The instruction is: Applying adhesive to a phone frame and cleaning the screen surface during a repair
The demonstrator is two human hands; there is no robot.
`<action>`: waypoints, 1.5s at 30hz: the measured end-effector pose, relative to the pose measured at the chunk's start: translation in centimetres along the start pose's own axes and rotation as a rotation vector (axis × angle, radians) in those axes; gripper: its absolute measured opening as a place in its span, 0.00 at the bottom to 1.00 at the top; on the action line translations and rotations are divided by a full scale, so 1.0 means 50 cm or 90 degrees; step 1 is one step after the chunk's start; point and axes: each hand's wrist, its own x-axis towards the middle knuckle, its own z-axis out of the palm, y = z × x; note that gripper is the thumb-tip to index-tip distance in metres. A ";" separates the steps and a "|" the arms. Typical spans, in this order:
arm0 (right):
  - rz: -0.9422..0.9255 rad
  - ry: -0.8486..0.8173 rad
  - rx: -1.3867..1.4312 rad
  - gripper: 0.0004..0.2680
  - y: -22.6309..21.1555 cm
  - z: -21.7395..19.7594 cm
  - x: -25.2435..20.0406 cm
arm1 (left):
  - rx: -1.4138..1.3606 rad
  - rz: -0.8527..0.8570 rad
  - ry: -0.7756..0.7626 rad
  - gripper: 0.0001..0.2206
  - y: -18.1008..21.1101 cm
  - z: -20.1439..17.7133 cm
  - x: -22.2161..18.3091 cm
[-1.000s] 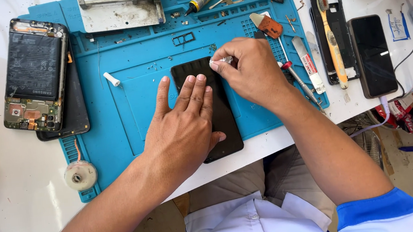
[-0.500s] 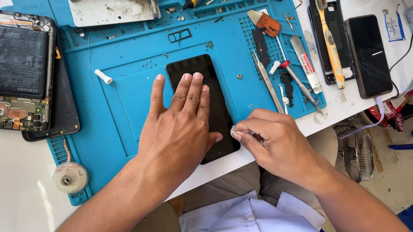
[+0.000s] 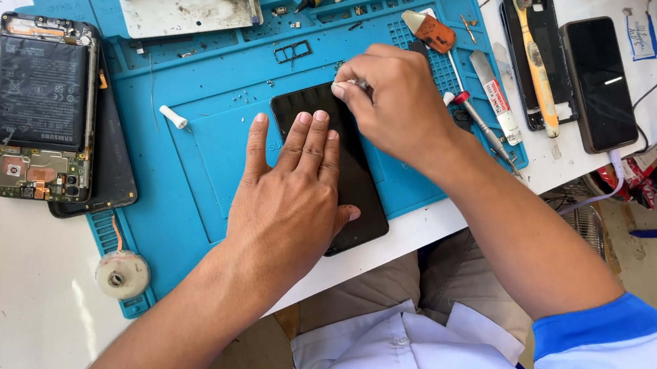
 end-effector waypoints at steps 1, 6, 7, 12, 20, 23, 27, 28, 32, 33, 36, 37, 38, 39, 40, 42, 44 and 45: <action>0.000 0.001 -0.001 0.03 0.000 -0.002 -0.001 | 0.000 0.001 0.001 0.41 0.000 0.000 0.001; 0.001 -0.078 0.007 0.03 -0.024 -0.028 -0.030 | -0.007 0.007 -0.020 0.41 0.000 0.001 0.000; 0.003 -0.079 0.007 0.03 -0.035 -0.034 -0.054 | -0.009 0.008 -0.021 0.41 -0.001 0.000 0.001; 0.005 -0.104 0.050 0.03 -0.092 -0.065 -0.180 | -0.005 0.013 -0.038 0.41 -0.002 -0.001 0.000; 0.011 -0.069 0.116 0.02 -0.132 -0.076 -0.249 | 0.004 0.016 -0.018 0.41 -0.001 -0.004 -0.001; 0.002 -0.053 0.100 0.01 -0.108 -0.059 -0.221 | 0.001 0.018 -0.028 0.41 -0.002 -0.004 -0.003; 0.018 -0.019 0.082 0.01 -0.083 -0.043 -0.194 | -0.003 0.023 -0.025 0.41 -0.001 -0.007 -0.003; 0.014 -0.018 0.082 0.01 -0.089 -0.048 -0.199 | 0.000 0.021 -0.024 0.41 -0.002 -0.008 -0.002; 0.009 -0.051 0.129 0.02 -0.116 -0.065 -0.241 | -0.004 0.017 -0.022 0.41 -0.002 -0.005 -0.002; 0.019 -0.057 0.138 0.02 -0.124 -0.068 -0.256 | 0.001 0.018 -0.018 0.41 0.000 -0.004 -0.003; 0.026 -0.048 0.138 0.02 -0.128 -0.066 -0.270 | -0.002 0.019 -0.013 0.41 0.000 -0.004 -0.004; 0.025 -0.046 0.137 0.02 -0.126 -0.065 -0.264 | -0.001 0.020 -0.011 0.41 0.000 -0.004 -0.003; 0.020 -0.044 0.134 0.02 -0.125 -0.065 -0.258 | 0.000 0.021 -0.015 0.41 -0.001 -0.005 -0.002; 0.016 -0.043 0.132 0.02 -0.125 -0.063 -0.252 | -0.001 0.021 -0.021 0.41 0.000 -0.005 -0.003; 0.016 -0.042 0.133 0.02 -0.114 -0.057 -0.237 | 0.000 0.021 -0.021 0.41 -0.001 -0.005 -0.003; -0.002 -0.022 0.088 0.02 -0.091 -0.046 -0.207 | 0.008 0.022 -0.022 0.41 -0.001 -0.005 -0.002; -0.010 -0.011 0.057 0.02 -0.066 -0.034 -0.162 | 0.008 0.021 -0.017 0.41 0.001 -0.004 -0.001; -0.018 -0.004 0.028 0.02 -0.054 -0.028 -0.138 | 0.004 0.017 -0.014 0.42 0.001 -0.004 -0.002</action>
